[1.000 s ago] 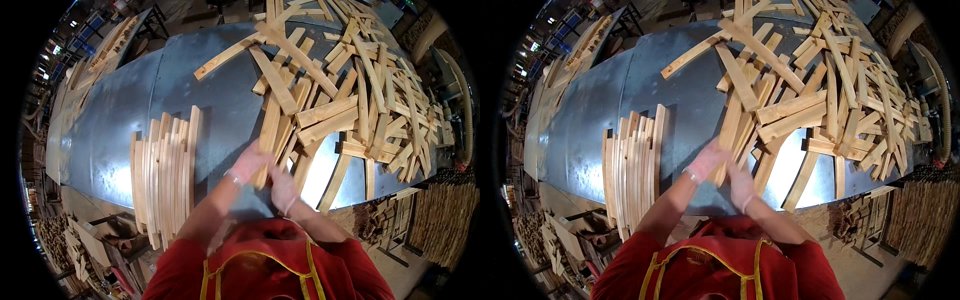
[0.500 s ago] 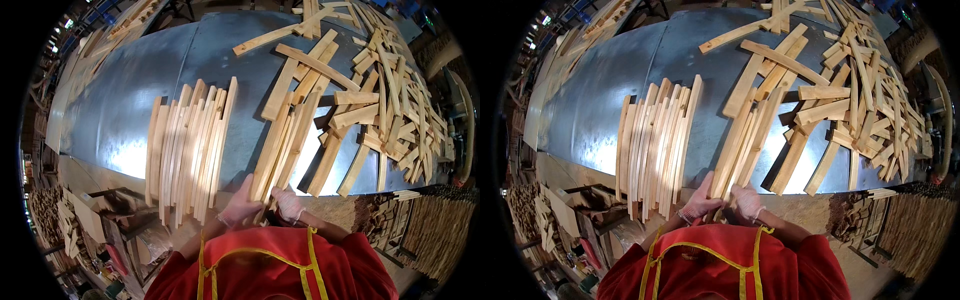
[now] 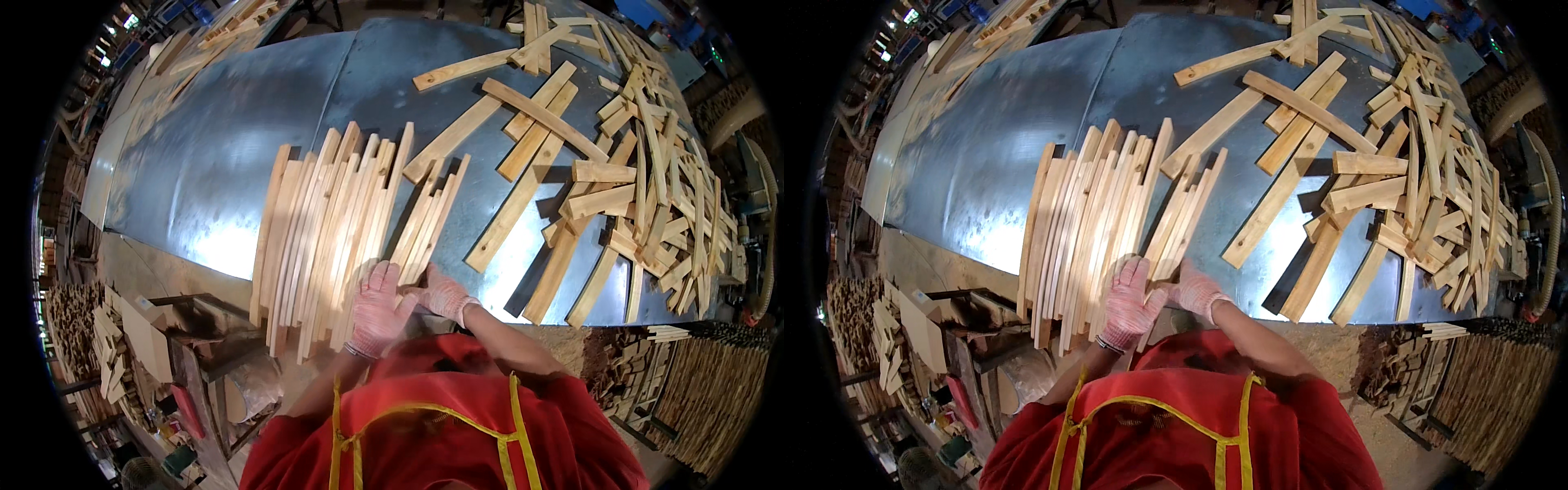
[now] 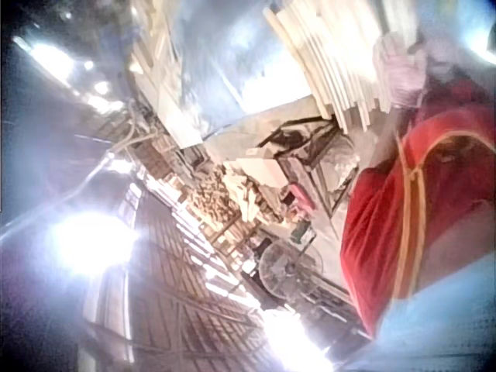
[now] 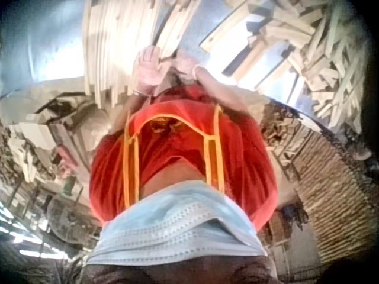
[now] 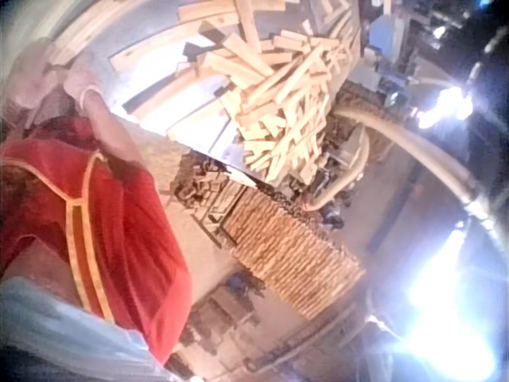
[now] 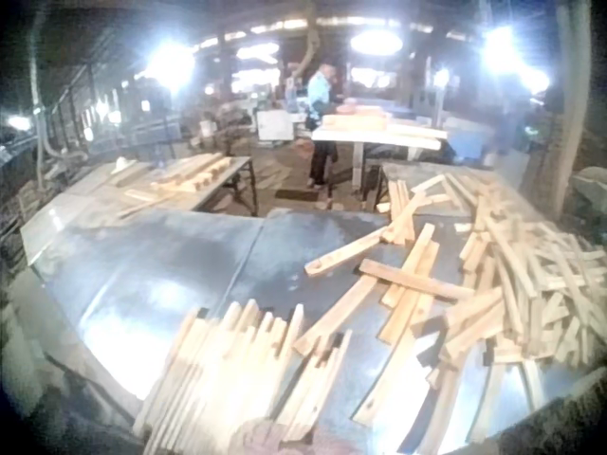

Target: The person sorts wooden planks on a metal table, picking them up from a disorganized pile and stacking them neatly. The person wears gloves and repeatedly moves pieces from the right side of the table to the left side to form a growing stack.

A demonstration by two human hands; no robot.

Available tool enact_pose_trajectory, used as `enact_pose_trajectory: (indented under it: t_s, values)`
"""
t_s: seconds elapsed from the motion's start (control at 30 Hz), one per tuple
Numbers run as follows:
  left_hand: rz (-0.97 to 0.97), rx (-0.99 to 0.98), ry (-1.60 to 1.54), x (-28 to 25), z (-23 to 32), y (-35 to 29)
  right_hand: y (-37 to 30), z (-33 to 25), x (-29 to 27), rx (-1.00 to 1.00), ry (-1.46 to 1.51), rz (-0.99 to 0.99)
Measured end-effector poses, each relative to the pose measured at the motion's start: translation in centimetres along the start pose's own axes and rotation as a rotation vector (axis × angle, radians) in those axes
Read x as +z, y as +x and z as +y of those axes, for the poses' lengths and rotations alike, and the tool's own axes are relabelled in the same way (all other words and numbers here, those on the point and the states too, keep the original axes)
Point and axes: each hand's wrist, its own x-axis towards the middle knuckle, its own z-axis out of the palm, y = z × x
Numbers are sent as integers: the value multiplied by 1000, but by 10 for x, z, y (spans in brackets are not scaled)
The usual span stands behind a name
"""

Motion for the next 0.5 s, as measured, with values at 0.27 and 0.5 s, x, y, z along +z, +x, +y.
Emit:
enact_pose_trajectory:
  t_s: [0.27, 0.5]
  values:
    - [217, 160, 55, 35, 3, 205, 31, 58, -129, -97, -209, 720]
    - [-286, -194, 314, 96, 30, 362, 55, 101, -150, -58, -379, 827]
